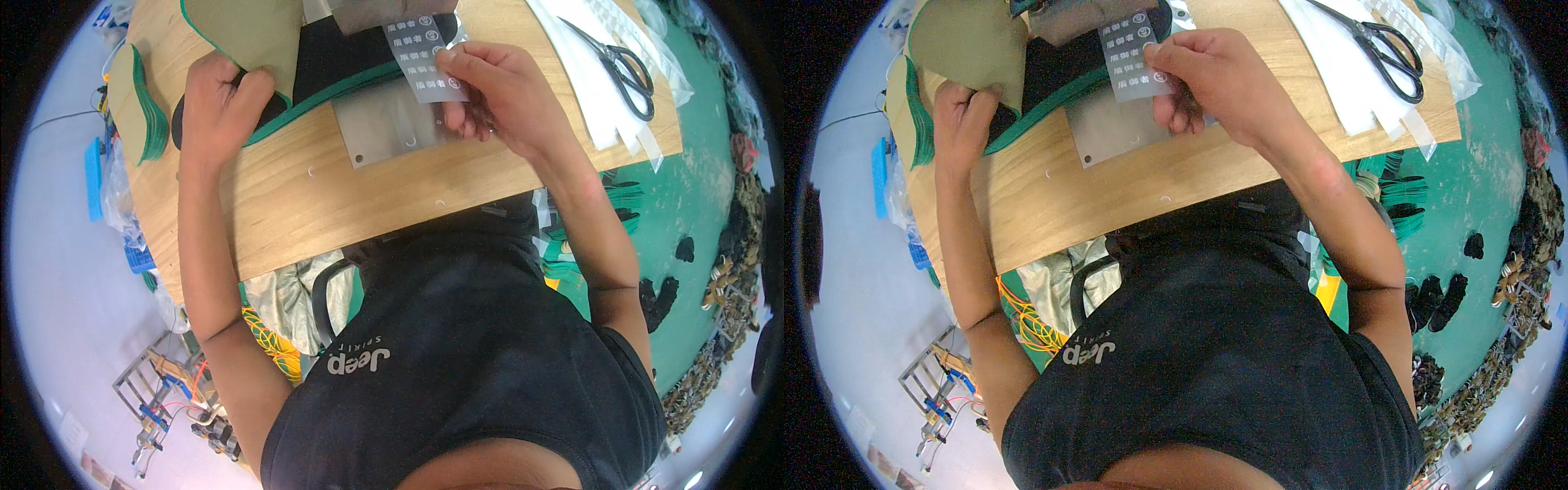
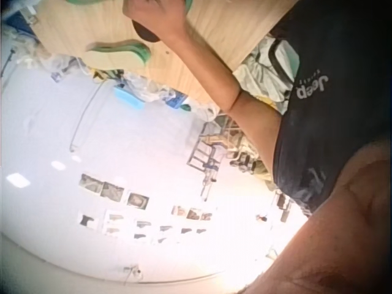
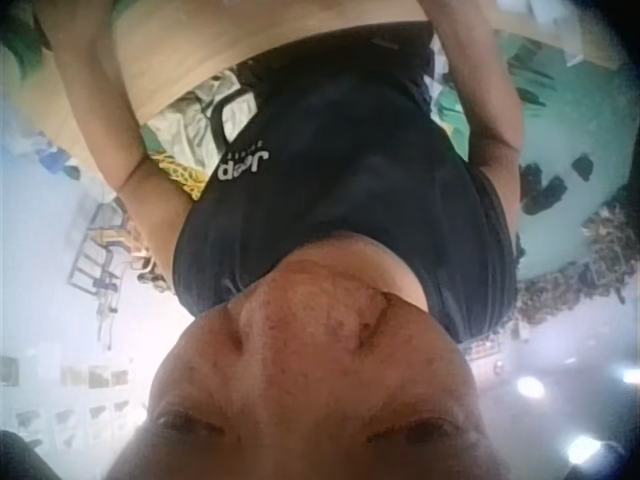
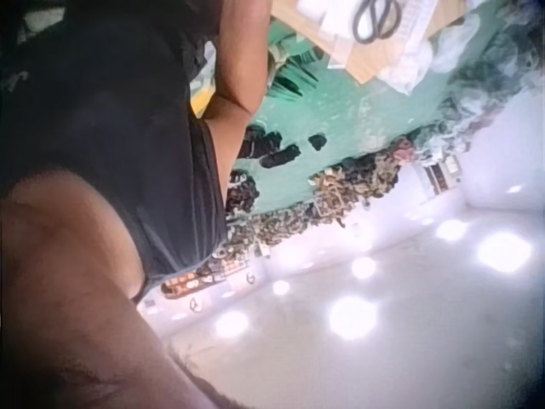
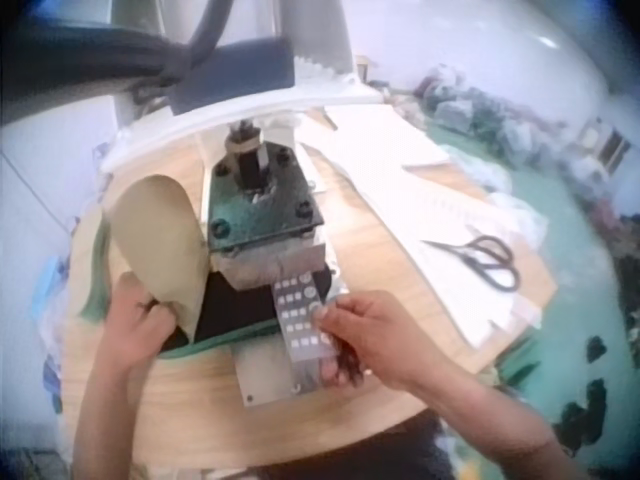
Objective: The person places green shoe insoles into a press machine, applies a transparent label to each one, cuts individual labels from a sheet using scissors, and stacks the completed insoles together with a rubber band.
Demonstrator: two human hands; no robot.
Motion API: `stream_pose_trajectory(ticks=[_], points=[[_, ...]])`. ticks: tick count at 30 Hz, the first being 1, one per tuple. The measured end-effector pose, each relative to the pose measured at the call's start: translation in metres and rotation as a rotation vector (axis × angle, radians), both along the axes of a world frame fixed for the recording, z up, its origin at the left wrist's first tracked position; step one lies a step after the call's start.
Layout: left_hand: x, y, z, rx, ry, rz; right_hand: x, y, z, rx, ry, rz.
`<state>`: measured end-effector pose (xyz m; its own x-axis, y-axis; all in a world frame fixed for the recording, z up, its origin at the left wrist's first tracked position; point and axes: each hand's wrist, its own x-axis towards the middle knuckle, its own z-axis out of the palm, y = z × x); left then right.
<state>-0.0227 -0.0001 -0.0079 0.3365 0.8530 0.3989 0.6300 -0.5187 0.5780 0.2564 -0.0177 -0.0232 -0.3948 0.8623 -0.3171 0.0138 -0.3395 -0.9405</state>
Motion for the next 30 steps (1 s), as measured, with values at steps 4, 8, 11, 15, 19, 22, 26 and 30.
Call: stream_pose_trajectory(ticks=[4,8,11,15,19,22,26,30], points=[[-0.002,-0.002,-0.001,-0.028,0.055,0.027,0.0,0.0,0.0,0.001,-0.001,0.002],[-0.001,-0.002,-0.001,-0.015,0.07,0.024,0.001,0.001,-0.001,-0.013,0.029,-0.003],[0.0,-0.003,0.0,-0.006,0.077,0.031,0.0,0.0,-0.001,0.0,0.037,-0.006],[-0.001,-0.002,-0.001,0.009,0.084,0.007,0.001,0.001,-0.004,0.013,0.029,-0.007],[-0.001,-0.003,-0.001,-0.016,0.089,0.019,0.001,0.002,-0.004,-0.021,0.038,0.033],[-0.003,-0.001,-0.003,-0.019,0.09,0.0,0.001,0.001,-0.004,0.013,0.019,0.005],[0.01,-0.008,0.005,-0.153,0.092,0.072,-0.001,0.002,-0.005,0.005,0.023,-0.01],[0.026,-0.009,0.006,0.025,0.168,-0.026,0.001,-0.001,-0.003,-0.02,0.018,-0.008]])
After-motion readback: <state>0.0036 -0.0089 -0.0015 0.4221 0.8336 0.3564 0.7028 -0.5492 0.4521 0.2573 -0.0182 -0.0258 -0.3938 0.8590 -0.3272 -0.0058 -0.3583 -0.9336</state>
